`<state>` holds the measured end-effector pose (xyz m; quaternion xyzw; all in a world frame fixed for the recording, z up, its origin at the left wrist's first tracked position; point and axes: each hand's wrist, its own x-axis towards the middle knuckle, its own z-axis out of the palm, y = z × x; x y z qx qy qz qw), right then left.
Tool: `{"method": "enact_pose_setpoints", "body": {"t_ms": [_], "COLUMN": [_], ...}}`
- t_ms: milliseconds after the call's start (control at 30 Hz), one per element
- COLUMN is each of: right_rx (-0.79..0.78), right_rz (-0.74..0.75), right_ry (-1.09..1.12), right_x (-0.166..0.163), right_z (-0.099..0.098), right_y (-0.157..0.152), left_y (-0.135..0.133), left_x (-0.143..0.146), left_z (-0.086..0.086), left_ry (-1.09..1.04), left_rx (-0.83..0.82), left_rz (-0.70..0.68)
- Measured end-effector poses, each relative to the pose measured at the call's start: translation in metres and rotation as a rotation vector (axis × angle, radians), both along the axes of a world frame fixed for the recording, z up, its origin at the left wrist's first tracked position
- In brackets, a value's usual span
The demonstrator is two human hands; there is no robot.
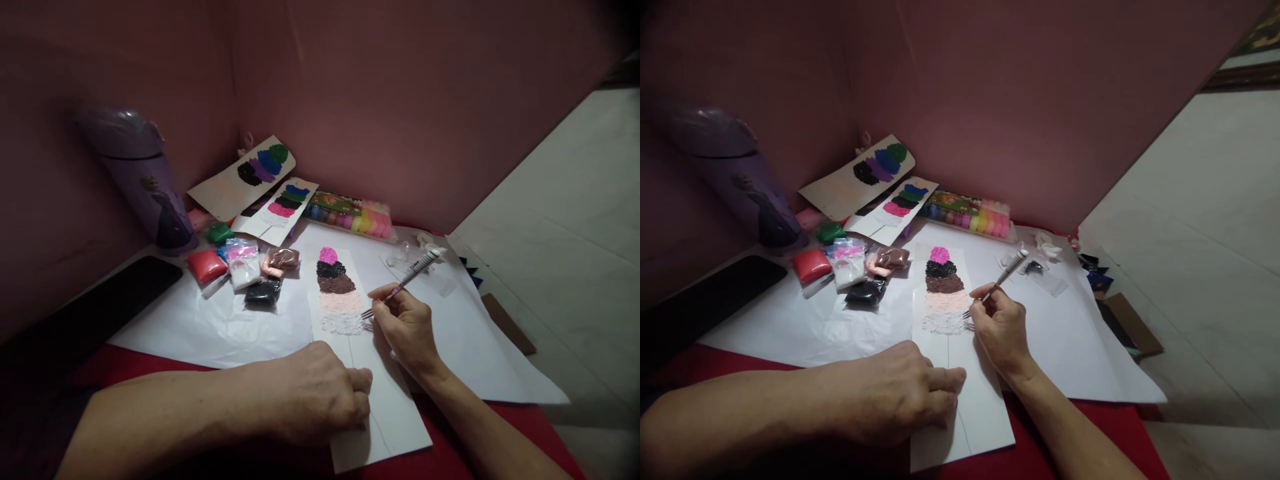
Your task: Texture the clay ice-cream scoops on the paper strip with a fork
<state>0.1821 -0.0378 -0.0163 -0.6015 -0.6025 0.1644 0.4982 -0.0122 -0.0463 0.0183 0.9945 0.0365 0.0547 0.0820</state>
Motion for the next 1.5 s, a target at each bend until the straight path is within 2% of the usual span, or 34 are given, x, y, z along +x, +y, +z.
{"method": "enact_pose_setpoints", "body": {"t_ms": [600, 900, 1500], "right_rx": [-0.006, -0.039, -0.023], "right_rz": [0.044, 0.165, 0.256], "right_ry": [-0.022, -0.081, -0.156], "right_x": [-0.001, -0.007, -0.011], "right_z": [0.0, 0.002, 0.004], "right_y": [-0.002, -0.006, -0.007], "left_y": [0.0, 0.0, -0.001], "left_x": [0.0, -0.001, 0.0], "left_z": [0.0, -0.001, -0.002], "left_ry": [0.0, -0.039, -0.046], "left_rx": [-0.002, -0.005, 0.001], "left_rz": [0.003, -0.003, 0.004]}}
